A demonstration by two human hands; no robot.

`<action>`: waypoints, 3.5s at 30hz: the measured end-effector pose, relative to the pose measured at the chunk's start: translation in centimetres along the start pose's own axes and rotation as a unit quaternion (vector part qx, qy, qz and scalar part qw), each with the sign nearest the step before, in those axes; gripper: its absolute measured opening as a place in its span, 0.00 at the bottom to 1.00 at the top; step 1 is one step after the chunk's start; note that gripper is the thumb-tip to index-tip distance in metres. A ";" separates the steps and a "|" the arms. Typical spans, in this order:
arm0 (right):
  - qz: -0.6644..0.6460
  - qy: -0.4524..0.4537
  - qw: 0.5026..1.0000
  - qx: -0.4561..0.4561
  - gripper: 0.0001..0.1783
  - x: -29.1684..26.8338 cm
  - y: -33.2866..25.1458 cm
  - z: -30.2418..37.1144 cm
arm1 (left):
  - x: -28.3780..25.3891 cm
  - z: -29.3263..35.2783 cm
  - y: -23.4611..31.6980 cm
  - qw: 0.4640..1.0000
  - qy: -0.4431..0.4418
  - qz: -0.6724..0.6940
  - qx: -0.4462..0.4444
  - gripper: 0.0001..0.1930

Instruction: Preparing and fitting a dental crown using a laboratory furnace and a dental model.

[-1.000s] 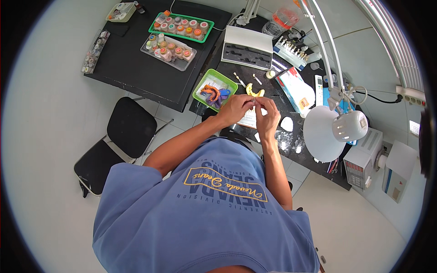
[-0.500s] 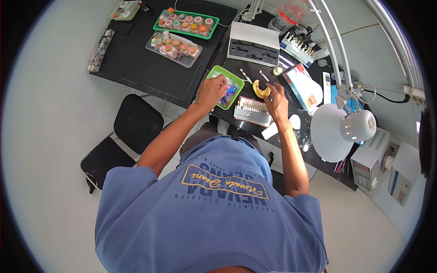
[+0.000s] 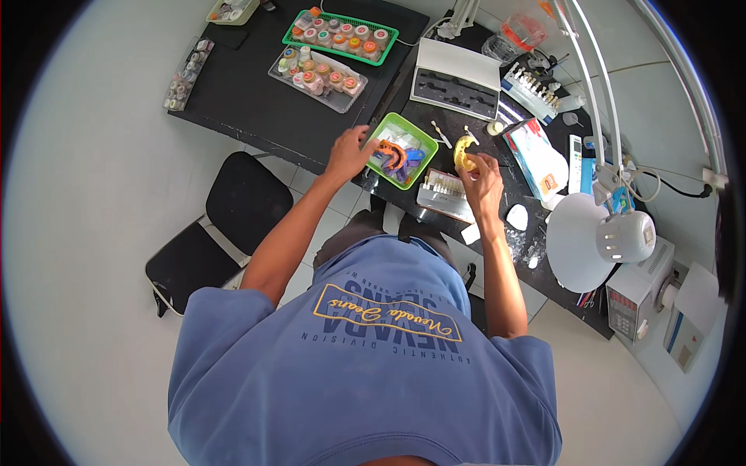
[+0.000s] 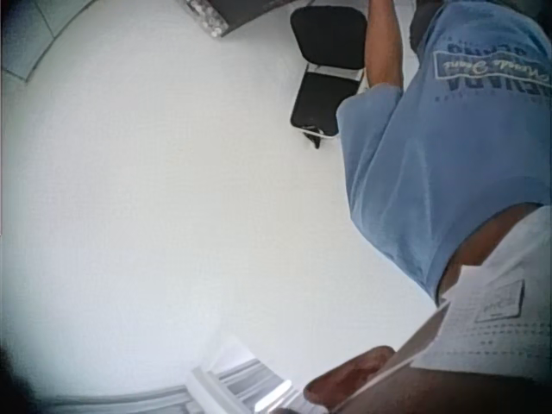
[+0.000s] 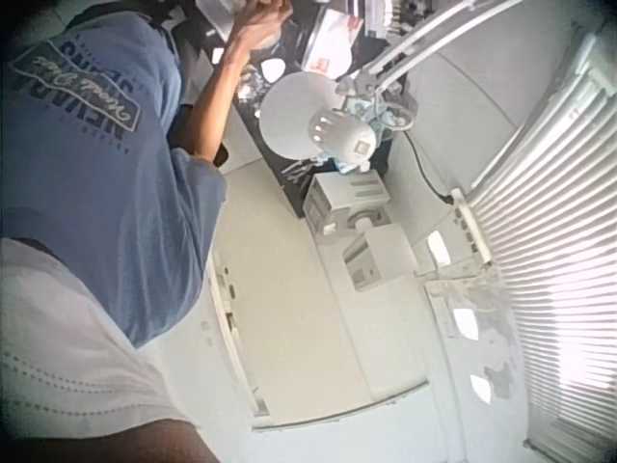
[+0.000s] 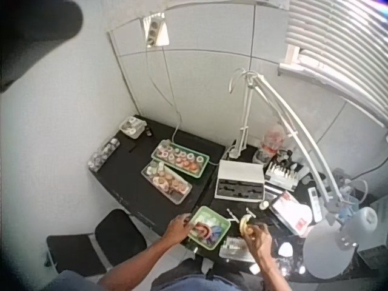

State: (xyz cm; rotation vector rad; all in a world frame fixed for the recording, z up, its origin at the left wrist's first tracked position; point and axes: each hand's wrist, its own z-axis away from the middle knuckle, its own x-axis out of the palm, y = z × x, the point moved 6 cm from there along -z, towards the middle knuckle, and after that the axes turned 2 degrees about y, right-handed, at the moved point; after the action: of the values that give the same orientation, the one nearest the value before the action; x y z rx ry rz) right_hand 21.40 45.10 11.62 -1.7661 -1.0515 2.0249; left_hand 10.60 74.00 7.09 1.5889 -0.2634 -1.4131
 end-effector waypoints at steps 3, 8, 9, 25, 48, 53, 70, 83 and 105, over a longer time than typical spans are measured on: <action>-0.104 -0.039 0.993 -0.027 0.16 0.1 -4.6 -0.3 | 1.1 0.4 0.2 0.998 -0.061 -0.005 0.018 0.22; -0.074 -0.130 0.988 -0.031 0.17 3.5 -8.1 -0.9 | 1.8 0.0 0.6 0.988 -0.106 -0.105 0.029 0.16; -0.074 -0.128 0.989 -0.030 0.17 4.0 -8.4 -0.8 | 1.8 0.1 0.7 0.988 -0.107 -0.105 0.031 0.16; 0.013 -0.020 0.999 -0.037 0.15 0.5 -10.3 4.4 | -0.6 7.0 7.6 0.987 -0.105 0.016 0.120 0.18; -0.103 0.520 0.768 0.359 0.20 -11.3 -3.7 59.1 | 12.9 42.1 19.0 0.769 -0.535 0.008 0.350 0.17; -0.394 0.640 0.537 0.382 0.37 -1.0 -5.3 73.2 | 14.2 56.4 18.4 0.650 -0.662 -0.026 0.372 0.18; -0.381 0.853 0.236 0.267 0.35 -0.8 -6.6 101.1 | 17.2 93.6 20.9 0.263 -0.789 -0.126 0.540 0.22; -0.382 0.821 0.315 0.284 0.32 -14.2 8.6 121.3 | 34.1 106.1 28.3 0.480 -0.413 -0.056 0.772 0.37; -0.496 0.703 0.438 0.260 0.33 -43.3 42.6 126.4 | 53.9 123.9 67.6 0.563 -0.459 0.269 0.633 0.33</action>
State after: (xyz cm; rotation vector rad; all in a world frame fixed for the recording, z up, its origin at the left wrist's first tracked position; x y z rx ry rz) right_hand -76.03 -55.74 16.37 -1.1599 -0.4029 -0.1946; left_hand -51.11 -60.27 38.62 1.2054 -2.6426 -1.3745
